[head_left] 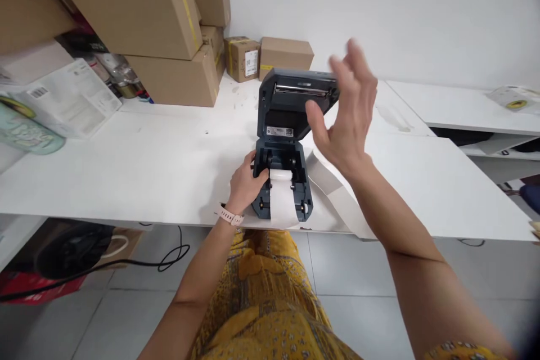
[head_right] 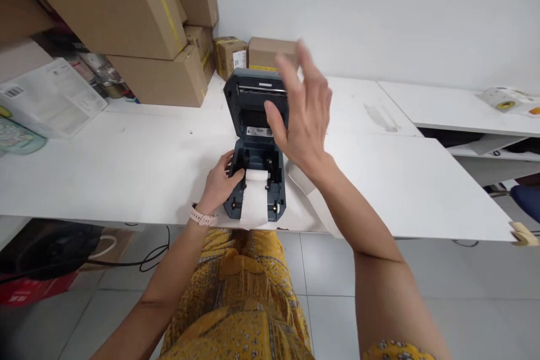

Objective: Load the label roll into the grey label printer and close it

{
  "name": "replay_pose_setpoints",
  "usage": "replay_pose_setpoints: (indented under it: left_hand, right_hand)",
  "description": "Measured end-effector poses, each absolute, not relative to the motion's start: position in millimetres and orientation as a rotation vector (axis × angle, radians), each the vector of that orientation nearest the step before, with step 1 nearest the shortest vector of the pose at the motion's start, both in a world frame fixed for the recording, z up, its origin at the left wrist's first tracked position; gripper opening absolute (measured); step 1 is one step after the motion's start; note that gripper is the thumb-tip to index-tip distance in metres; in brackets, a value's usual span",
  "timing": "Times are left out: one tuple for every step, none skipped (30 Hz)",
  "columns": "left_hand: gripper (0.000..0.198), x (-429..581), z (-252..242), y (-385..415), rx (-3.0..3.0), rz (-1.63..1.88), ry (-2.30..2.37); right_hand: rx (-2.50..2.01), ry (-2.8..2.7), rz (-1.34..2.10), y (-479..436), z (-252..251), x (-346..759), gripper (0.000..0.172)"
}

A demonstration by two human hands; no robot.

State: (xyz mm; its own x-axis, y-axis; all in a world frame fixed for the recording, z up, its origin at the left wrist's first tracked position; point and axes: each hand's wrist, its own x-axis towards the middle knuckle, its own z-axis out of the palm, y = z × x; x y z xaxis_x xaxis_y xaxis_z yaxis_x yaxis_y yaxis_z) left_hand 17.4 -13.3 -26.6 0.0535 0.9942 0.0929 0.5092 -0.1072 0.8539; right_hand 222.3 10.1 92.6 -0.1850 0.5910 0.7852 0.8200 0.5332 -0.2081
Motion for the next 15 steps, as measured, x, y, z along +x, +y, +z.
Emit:
replay_pose_setpoints:
  left_hand:
    - [0.061, 17.3, -23.1, -14.4, 1.715, 0.929, 1.550]
    - [0.061, 17.3, -20.3, -15.2, 1.729, 0.903, 1.574]
    - [0.061, 17.3, -18.2, -15.6, 1.735, 0.885, 1.592]
    - [0.061, 17.4, -16.9, -15.8, 1.736, 0.877, 1.602]
    - [0.061, 17.6, -16.2, -15.9, 1.736, 0.875, 1.606]
    - [0.061, 17.7, -16.0, -15.9, 1.736, 0.877, 1.607]
    - [0.062, 17.9, -15.9, -15.9, 1.739, 0.880, 1.606]
    - [0.062, 18.0, -15.8, -16.1, 1.742, 0.882, 1.606]
    - [0.063, 18.1, -15.7, -16.3, 1.744, 0.882, 1.606]
    - [0.064, 18.0, -15.4, -16.5, 1.743, 0.881, 1.606]
    - [0.064, 17.8, -15.1, -16.8, 1.741, 0.879, 1.602]
    - [0.065, 17.6, -14.8, -17.1, 1.738, 0.878, 1.599]
    - [0.066, 17.2, -14.6, -17.3, 1.733, 0.878, 1.597]
    - [0.067, 16.8, -14.5, -17.6, 1.728, 0.876, 1.593]
    - [0.069, 16.4, -14.7, -17.7, 1.723, 0.874, 1.586]
  right_hand:
    - [-1.148, -1.957, -0.330, 6.7, 87.9, 218.9, 0.040]
    - [-1.156, -2.068, -0.278, 3.4, 81.5, 215.5, 0.035]
    - [-1.191, -2.199, -0.176, 0.9, 74.0, 212.6, 0.033]
    - [-1.251, -2.333, -0.040, -0.2, 66.4, 210.5, 0.033]
    - [-1.321, -2.456, 0.105, 0.3, 59.6, 209.6, 0.034]
    - [-1.385, -2.561, 0.238, 2.5, 54.3, 209.9, 0.034]
    - [-1.426, -2.625, 0.335, 6.2, 50.9, 211.4, 0.035]
    - [-1.443, -2.658, 0.401, 11.1, 49.5, 214.2, 0.036]
    - [-1.437, -2.659, 0.442, 16.8, 49.9, 217.8, 0.037]
    - [-1.411, -2.641, 0.475, 22.7, 51.5, 221.9, 0.038]
    - [-1.372, -2.620, 0.501, 28.5, 53.9, 226.0, 0.038]
    - [-1.332, -2.606, 0.518, 33.9, 56.2, 229.6, 0.039]
    - [-1.296, -2.607, 0.524, 38.9, 57.9, 232.3, 0.040]
    - [-1.269, -2.621, 0.523, 43.2, 58.6, 233.8, 0.042]
    - [-1.255, -2.638, 0.514, 47.1, 58.1, 233.9, 0.046]
